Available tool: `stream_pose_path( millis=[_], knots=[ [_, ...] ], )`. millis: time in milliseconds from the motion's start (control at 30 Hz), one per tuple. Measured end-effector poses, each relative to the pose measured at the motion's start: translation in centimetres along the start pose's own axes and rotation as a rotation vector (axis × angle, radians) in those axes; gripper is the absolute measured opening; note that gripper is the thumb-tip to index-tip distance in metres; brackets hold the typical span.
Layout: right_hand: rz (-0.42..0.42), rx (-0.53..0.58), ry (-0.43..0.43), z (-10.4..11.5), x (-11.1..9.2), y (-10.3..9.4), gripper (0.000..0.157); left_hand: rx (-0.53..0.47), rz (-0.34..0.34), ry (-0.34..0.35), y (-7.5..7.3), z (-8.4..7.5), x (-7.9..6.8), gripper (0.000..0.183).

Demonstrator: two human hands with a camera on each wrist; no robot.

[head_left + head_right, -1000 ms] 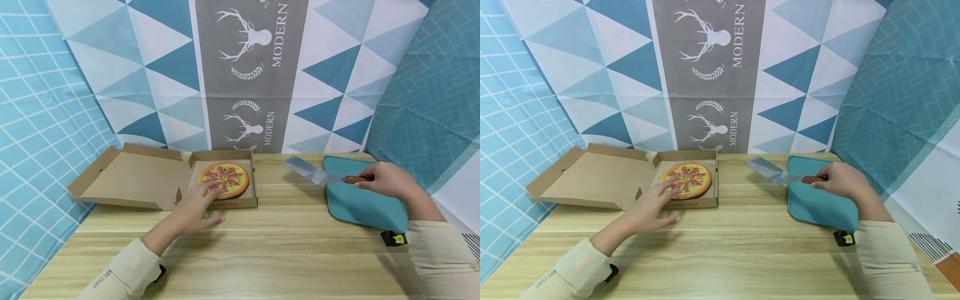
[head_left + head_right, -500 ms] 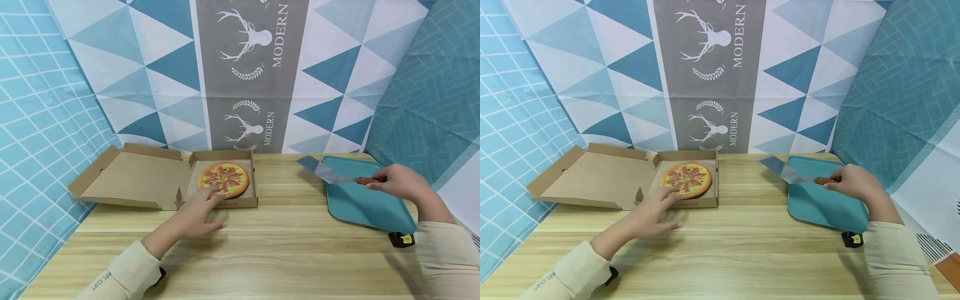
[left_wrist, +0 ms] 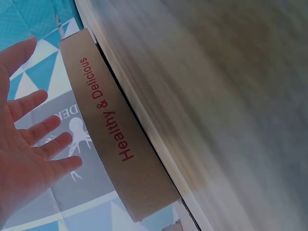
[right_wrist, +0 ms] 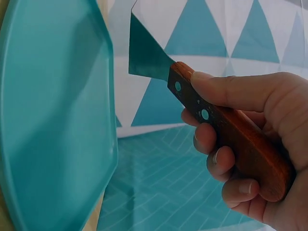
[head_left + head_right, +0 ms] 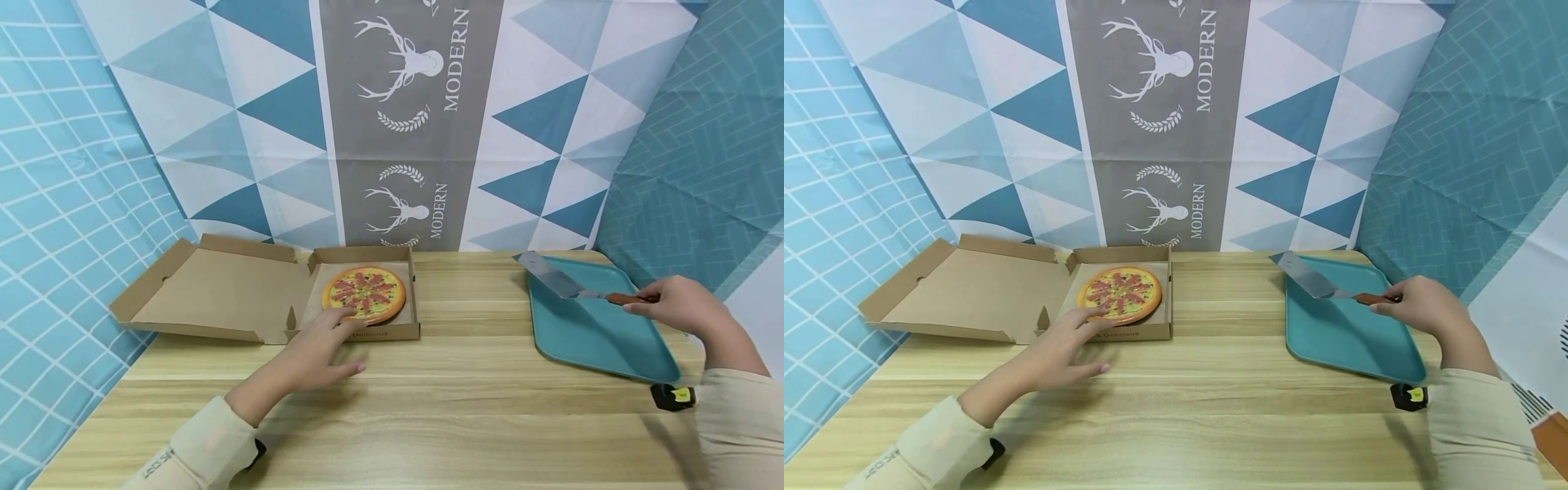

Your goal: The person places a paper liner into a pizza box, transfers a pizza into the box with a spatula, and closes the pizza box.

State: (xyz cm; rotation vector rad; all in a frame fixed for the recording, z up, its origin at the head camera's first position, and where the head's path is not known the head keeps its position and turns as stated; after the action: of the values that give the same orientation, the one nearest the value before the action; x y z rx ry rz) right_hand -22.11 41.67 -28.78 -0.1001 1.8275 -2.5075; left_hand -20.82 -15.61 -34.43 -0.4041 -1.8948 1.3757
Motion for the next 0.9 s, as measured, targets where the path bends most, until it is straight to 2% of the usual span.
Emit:
stream_pose_path(
  millis=[267, 600, 900],
  knots=[
    [0.011, -0.022, 0.048, -1.4, -0.3, 0.5, 0.040, -0.009, 0.000, -0.005, -0.1, 0.2, -0.3, 0.060],
    [0.039, -0.035, 0.083, -2.7, -0.4, 0.9, 0.035, -0.023, 0.003, -0.028, -0.3, 0.6, -0.7, 0.061],
    [0.068, -0.045, 0.095, -3.1, -0.5, 1.3, 0.034, -0.025, -0.027, -0.006, -0.2, 0.9, -0.8, 0.061]
  ],
)
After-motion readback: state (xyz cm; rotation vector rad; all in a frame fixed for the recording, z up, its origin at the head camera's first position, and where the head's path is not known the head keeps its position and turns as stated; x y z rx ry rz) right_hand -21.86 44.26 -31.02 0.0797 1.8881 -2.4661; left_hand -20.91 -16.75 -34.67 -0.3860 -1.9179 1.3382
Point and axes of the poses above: each hand's wrist, its own x-axis towards the middle knuckle, its own y-axis out of the palm, z = x × y, the point moved 1 cm from there along x, towards the middle knuckle
